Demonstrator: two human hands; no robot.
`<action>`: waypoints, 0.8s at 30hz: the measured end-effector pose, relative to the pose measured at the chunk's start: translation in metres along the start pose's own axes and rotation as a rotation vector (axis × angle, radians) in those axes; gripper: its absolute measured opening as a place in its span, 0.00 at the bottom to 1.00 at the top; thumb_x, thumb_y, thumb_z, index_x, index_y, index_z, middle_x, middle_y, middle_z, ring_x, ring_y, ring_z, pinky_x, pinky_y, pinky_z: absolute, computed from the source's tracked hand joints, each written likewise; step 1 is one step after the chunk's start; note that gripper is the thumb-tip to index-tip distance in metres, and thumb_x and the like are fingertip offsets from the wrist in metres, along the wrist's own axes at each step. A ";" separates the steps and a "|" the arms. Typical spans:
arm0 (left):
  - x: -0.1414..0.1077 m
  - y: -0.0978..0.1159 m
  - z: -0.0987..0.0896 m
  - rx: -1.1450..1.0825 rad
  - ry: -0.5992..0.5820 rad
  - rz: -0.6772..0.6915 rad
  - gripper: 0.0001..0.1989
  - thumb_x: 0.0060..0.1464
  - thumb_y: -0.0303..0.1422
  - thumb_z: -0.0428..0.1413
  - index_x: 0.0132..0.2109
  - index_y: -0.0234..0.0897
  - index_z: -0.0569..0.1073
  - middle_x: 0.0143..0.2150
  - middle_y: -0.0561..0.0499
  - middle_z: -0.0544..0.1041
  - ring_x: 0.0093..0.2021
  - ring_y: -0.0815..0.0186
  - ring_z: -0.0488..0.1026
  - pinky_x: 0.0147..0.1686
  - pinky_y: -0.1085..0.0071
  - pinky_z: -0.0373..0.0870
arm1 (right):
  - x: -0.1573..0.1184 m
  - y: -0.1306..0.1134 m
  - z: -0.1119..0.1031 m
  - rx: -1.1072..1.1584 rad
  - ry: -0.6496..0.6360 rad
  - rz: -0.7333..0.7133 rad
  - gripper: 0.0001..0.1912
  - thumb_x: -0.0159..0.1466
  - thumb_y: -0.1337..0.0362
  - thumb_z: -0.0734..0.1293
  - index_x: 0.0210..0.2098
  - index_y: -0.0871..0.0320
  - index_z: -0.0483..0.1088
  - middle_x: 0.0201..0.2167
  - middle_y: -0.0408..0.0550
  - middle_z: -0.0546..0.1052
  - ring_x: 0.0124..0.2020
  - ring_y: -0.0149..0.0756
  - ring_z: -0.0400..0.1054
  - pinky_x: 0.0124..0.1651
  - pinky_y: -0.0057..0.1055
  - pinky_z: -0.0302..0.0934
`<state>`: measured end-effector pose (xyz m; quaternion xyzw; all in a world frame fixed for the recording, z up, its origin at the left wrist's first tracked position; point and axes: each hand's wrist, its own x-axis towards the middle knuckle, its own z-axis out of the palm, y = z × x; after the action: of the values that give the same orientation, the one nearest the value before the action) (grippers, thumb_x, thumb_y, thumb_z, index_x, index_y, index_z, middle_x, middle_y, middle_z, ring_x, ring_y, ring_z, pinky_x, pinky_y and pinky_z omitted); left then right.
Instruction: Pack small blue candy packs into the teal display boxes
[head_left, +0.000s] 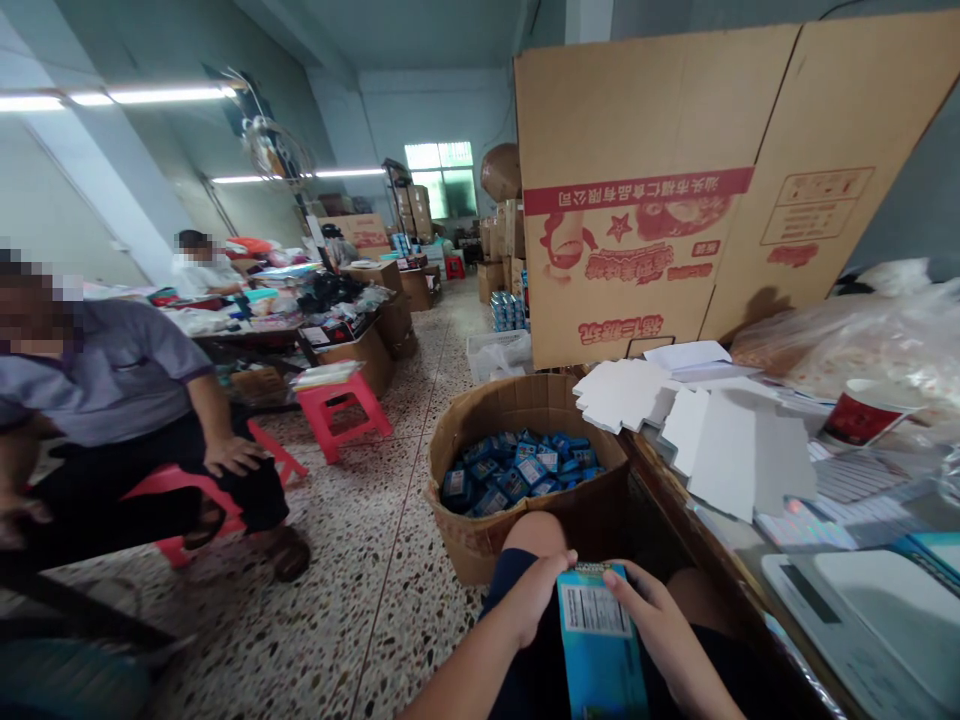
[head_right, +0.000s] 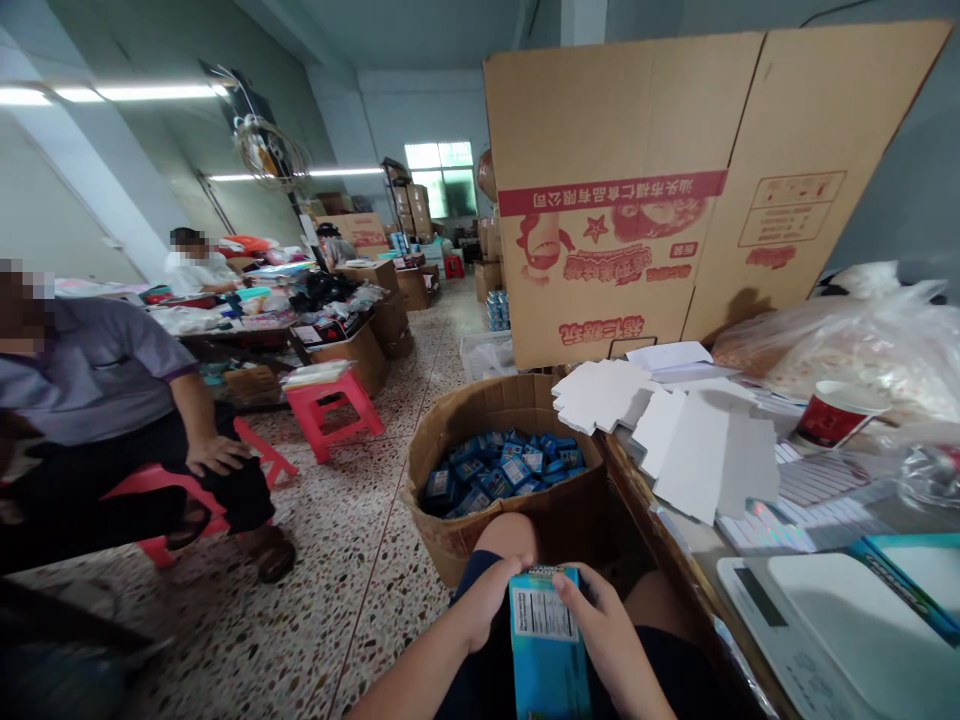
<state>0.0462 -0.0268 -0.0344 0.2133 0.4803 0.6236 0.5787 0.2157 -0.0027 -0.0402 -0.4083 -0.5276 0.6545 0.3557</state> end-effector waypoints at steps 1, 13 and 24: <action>-0.001 0.005 -0.001 0.074 -0.030 -0.007 0.09 0.46 0.37 0.69 0.33 0.39 0.82 0.28 0.48 0.81 0.37 0.50 0.80 0.46 0.59 0.73 | -0.002 -0.007 0.000 -0.017 -0.013 -0.008 0.30 0.61 0.36 0.69 0.39 0.59 0.77 0.36 0.51 0.80 0.39 0.47 0.76 0.43 0.38 0.72; -0.052 0.147 -0.009 1.172 -0.501 0.758 0.06 0.60 0.35 0.61 0.42 0.44 0.83 0.40 0.43 0.81 0.50 0.50 0.74 0.63 0.54 0.61 | 0.005 -0.066 0.018 -0.675 -0.064 -0.748 0.08 0.66 0.59 0.69 0.40 0.49 0.80 0.43 0.51 0.82 0.51 0.50 0.74 0.68 0.55 0.54; -0.038 0.003 -0.114 1.894 -0.428 0.443 0.16 0.55 0.26 0.55 0.51 0.29 0.75 0.50 0.35 0.76 0.52 0.49 0.73 0.57 0.55 0.69 | 0.037 0.068 0.091 -1.318 -0.456 -0.480 0.21 0.64 0.79 0.58 0.45 0.61 0.79 0.45 0.59 0.81 0.50 0.49 0.74 0.57 0.42 0.55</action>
<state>-0.0396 -0.1019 -0.0719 0.7801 0.6145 0.0253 0.1145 0.1156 -0.0190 -0.1027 -0.2643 -0.9471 0.1747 0.0516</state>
